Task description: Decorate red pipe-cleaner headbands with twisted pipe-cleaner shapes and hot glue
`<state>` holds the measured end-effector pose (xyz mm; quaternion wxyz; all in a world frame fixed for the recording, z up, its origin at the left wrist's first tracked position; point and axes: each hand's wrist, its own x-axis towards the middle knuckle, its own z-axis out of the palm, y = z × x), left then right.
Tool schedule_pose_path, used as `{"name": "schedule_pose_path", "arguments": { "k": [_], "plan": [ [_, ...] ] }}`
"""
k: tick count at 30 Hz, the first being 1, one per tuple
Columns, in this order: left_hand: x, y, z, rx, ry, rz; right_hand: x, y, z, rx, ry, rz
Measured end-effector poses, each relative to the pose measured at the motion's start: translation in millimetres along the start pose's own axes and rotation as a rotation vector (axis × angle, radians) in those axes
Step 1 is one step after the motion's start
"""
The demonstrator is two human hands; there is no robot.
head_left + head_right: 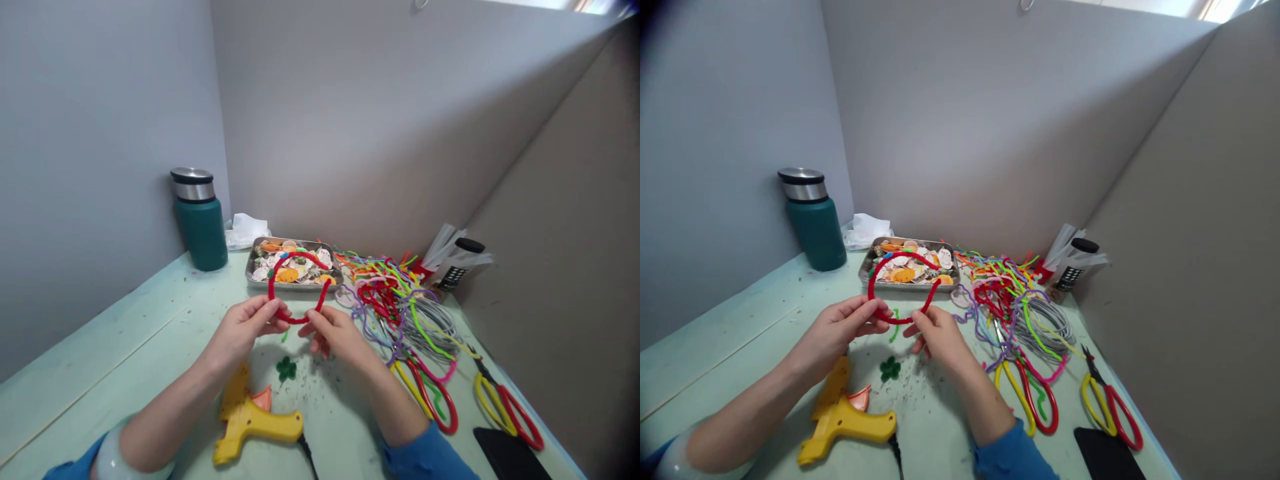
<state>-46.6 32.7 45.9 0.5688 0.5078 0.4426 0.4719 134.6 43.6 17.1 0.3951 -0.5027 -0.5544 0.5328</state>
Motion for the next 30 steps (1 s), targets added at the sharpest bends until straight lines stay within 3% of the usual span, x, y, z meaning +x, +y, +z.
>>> {"name": "schedule_pose_path", "arguments": {
  "k": [3,10,17,30],
  "plan": [
    [-2.0,0.3,1.0,-0.004,-0.042,-0.046,2.6,6.2,10.2,0.230,0.034,0.049],
    [-4.2,1.2,-3.0,-0.099,-0.164,-0.013,4.1,8.4,-2.9,0.362,0.021,0.097],
    [-4.8,5.3,-2.0,-0.230,-0.183,-0.023,6.9,14.7,-0.8,0.381,-0.002,0.133],
    [-4.3,5.6,-5.6,-0.172,-0.170,-0.009,2.9,13.0,5.0,0.322,-0.048,0.123]
  ]
}}
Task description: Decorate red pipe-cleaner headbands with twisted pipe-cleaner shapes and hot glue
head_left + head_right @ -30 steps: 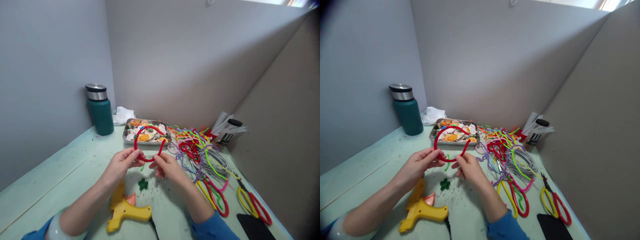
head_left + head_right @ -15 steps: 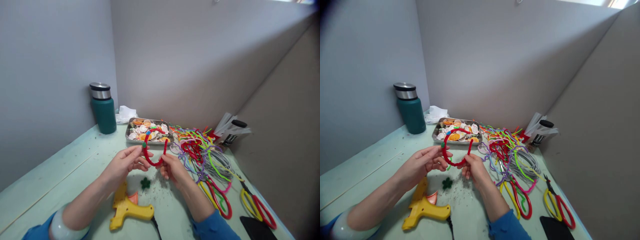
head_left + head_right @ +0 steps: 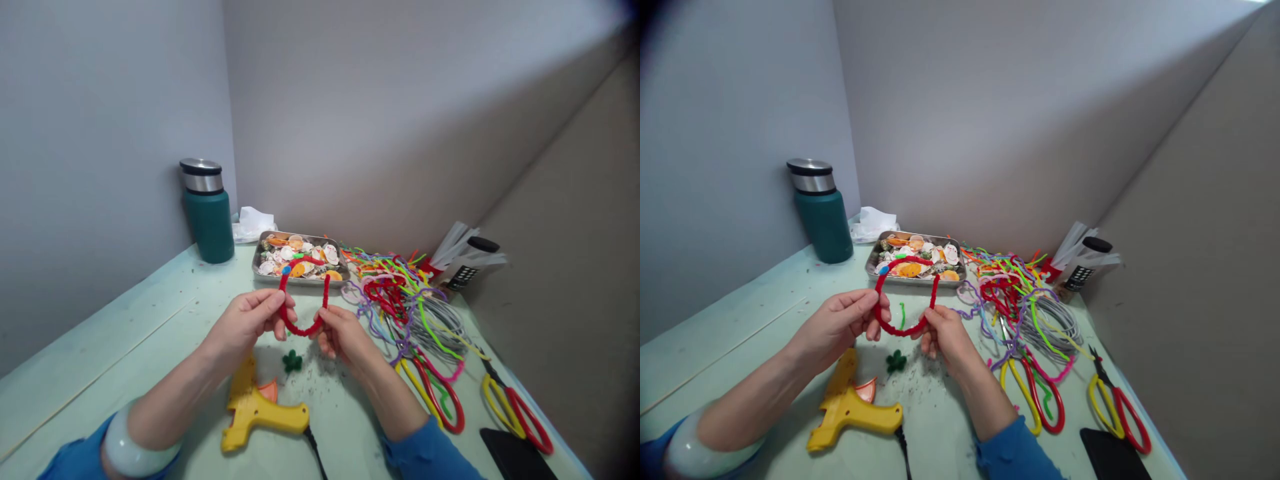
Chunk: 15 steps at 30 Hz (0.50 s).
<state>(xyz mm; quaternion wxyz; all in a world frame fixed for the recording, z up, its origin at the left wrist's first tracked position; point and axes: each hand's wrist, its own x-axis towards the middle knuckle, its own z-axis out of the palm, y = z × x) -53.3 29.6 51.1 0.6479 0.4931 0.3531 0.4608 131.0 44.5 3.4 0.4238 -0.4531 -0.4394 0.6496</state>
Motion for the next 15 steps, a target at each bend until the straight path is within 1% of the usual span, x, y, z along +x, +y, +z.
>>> {"name": "schedule_pose_path", "arguments": {
  "k": [3,5,9,11,13,15],
  "plan": [
    [-0.7,0.8,0.4,-0.018,-0.014,0.007,-0.4,-0.8,1.2,-0.051,-0.007,-0.012],
    [-1.1,3.2,-0.8,-0.004,-0.003,0.037,-1.1,-2.1,0.8,-0.105,-0.017,-0.024],
    [-1.5,11.5,-6.6,0.088,0.089,0.149,-6.5,-5.4,-1.7,-0.258,-0.055,-0.061],
    [-1.7,15.0,-9.2,0.120,0.140,0.203,-11.7,-6.1,-0.7,-0.464,-0.121,-0.133],
    [-2.1,17.2,-10.3,0.136,0.176,0.245,-17.5,-6.1,3.3,-0.801,-0.203,-0.247],
    [-2.7,18.4,-10.4,0.139,0.206,0.277,-22.7,-5.7,9.4,-1.129,-0.244,-0.337]
  ]
}}
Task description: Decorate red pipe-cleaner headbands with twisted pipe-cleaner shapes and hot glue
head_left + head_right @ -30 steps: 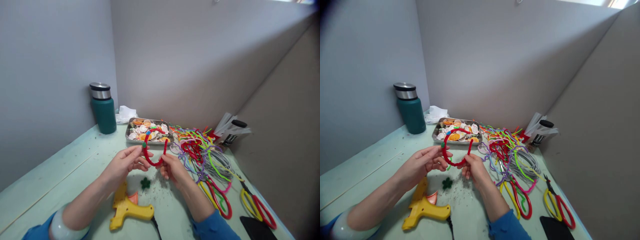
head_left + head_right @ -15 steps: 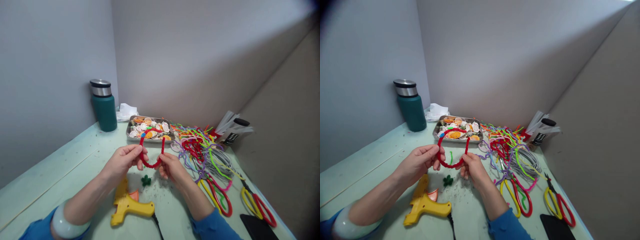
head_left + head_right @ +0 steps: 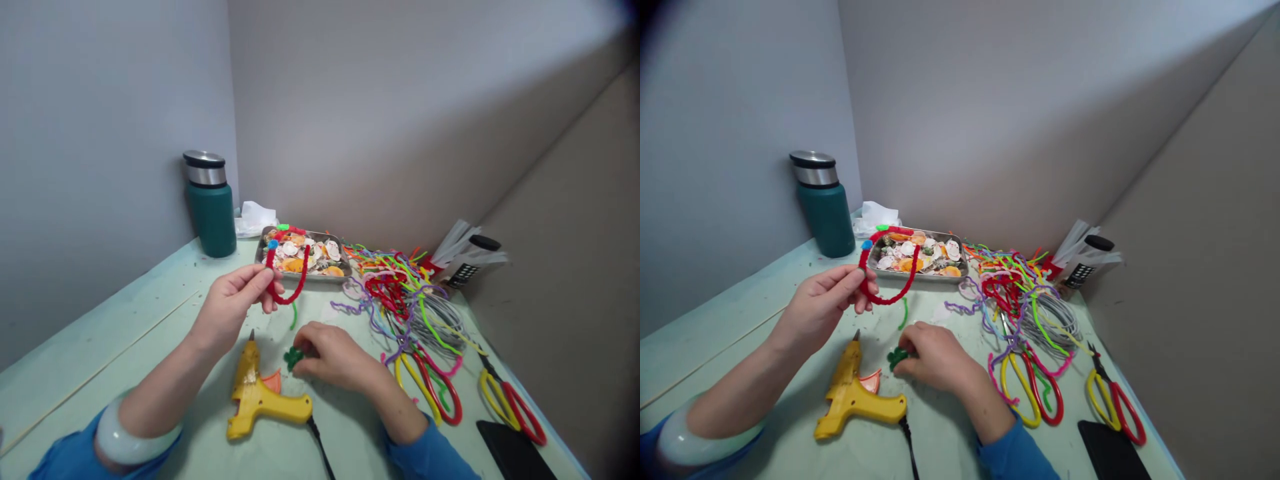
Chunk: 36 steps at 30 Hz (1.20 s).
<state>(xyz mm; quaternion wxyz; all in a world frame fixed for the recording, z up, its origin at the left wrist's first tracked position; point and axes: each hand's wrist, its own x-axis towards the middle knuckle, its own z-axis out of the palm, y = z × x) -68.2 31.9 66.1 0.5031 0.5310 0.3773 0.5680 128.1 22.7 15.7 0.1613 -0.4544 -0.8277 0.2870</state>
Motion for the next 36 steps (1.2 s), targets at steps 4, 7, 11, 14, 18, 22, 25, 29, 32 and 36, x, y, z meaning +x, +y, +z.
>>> {"name": "schedule_pose_path", "arguments": {
  "k": [4,7,11,14,18,22,25,29,32,36],
  "plan": [
    [-1.5,2.5,-0.3,0.003,0.071,0.060,-0.6,-12.0,3.4,-0.256,-0.018,-0.007],
    [-2.3,4.3,-1.3,0.019,0.102,0.094,4.2,-17.4,2.0,-0.367,0.015,0.000],
    [-1.5,4.9,-2.8,-0.005,0.089,0.088,18.3,-16.5,-2.4,-0.425,0.108,0.088],
    [0.0,4.4,-4.1,-0.027,0.066,0.085,28.1,-11.1,-6.1,-0.447,0.189,0.150],
    [0.8,3.6,-5.9,-0.023,0.088,0.086,22.4,-14.5,-7.9,-0.475,0.217,0.183],
    [0.3,4.4,-6.5,-0.021,0.104,0.095,-6.2,-37.3,-0.4,-0.365,0.075,0.040],
    [-0.3,6.0,-6.2,-0.022,0.097,0.095,-28.5,-51.8,14.6,-0.312,-0.064,-0.047],
    [-1.8,7.3,-5.1,-0.050,0.057,0.075,-39.0,-55.2,36.7,-0.428,-0.028,-0.068],
    [-2.3,7.9,-4.3,-0.109,-0.001,0.054,-28.5,-55.1,44.4,-0.440,0.050,-0.088],
    [-2.2,9.3,-4.1,-0.177,-0.073,0.058,-1.7,-60.5,50.7,-0.452,0.134,-0.108]
  ]
}}
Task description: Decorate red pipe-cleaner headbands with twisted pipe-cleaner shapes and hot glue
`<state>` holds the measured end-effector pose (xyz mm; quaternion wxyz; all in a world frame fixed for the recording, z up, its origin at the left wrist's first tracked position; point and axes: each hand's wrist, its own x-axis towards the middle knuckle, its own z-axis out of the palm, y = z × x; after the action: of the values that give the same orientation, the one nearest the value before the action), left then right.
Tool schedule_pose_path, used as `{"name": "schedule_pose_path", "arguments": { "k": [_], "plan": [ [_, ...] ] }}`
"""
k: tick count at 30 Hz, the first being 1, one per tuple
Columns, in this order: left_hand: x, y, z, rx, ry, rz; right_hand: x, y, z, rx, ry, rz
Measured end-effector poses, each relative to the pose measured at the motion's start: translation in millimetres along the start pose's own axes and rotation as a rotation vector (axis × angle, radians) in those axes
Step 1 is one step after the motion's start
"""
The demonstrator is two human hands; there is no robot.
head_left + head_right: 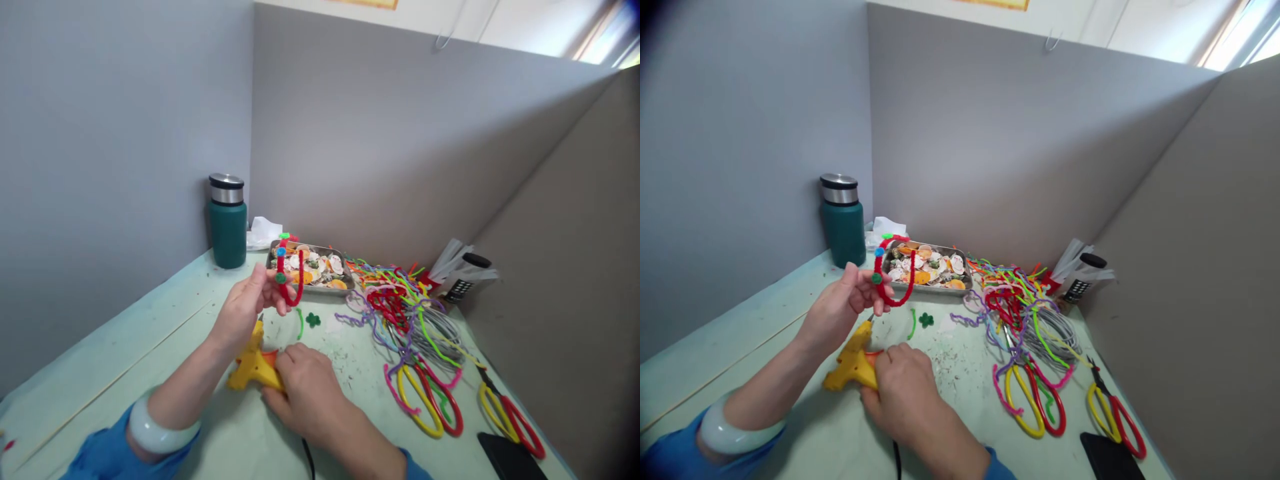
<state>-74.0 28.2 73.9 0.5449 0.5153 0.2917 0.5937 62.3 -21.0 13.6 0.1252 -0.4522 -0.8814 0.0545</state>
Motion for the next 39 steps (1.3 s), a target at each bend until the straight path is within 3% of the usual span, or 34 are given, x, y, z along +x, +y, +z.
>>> {"name": "schedule_pose_path", "arguments": {
  "k": [6,10,13,17,19,23,28,33,39],
  "plan": [
    [-3.9,2.1,1.8,0.177,0.019,-0.017,14.7,1.5,7.5,0.117,0.081,0.027],
    [-8.0,4.0,6.9,0.265,-0.090,-0.051,0.6,25.3,0.8,0.362,0.261,0.152],
    [-11.1,3.3,13.0,0.292,-0.206,-0.096,-10.1,46.5,-1.9,0.665,0.338,0.280],
    [-14.6,-4.8,19.0,0.271,-0.321,-0.161,-16.6,61.8,-0.2,1.220,0.299,0.431],
    [-15.5,-11.2,20.0,0.237,-0.343,-0.178,-17.1,62.5,0.1,1.376,0.285,0.445],
    [-16.1,-22.9,20.2,0.154,-0.300,-0.210,-16.3,58.9,0.8,1.592,0.271,0.460],
    [-15.0,-27.4,22.4,0.061,-0.230,-0.330,-15.0,62.4,0.2,1.867,0.350,0.530],
    [-10.9,-27.9,25.8,0.086,-0.137,-0.440,-4.9,79.1,-10.1,1.862,0.451,0.614],
    [-7.6,-33.9,24.6,0.015,0.005,-0.463,36.3,107.1,-18.6,1.802,0.406,0.658]
  ]
}}
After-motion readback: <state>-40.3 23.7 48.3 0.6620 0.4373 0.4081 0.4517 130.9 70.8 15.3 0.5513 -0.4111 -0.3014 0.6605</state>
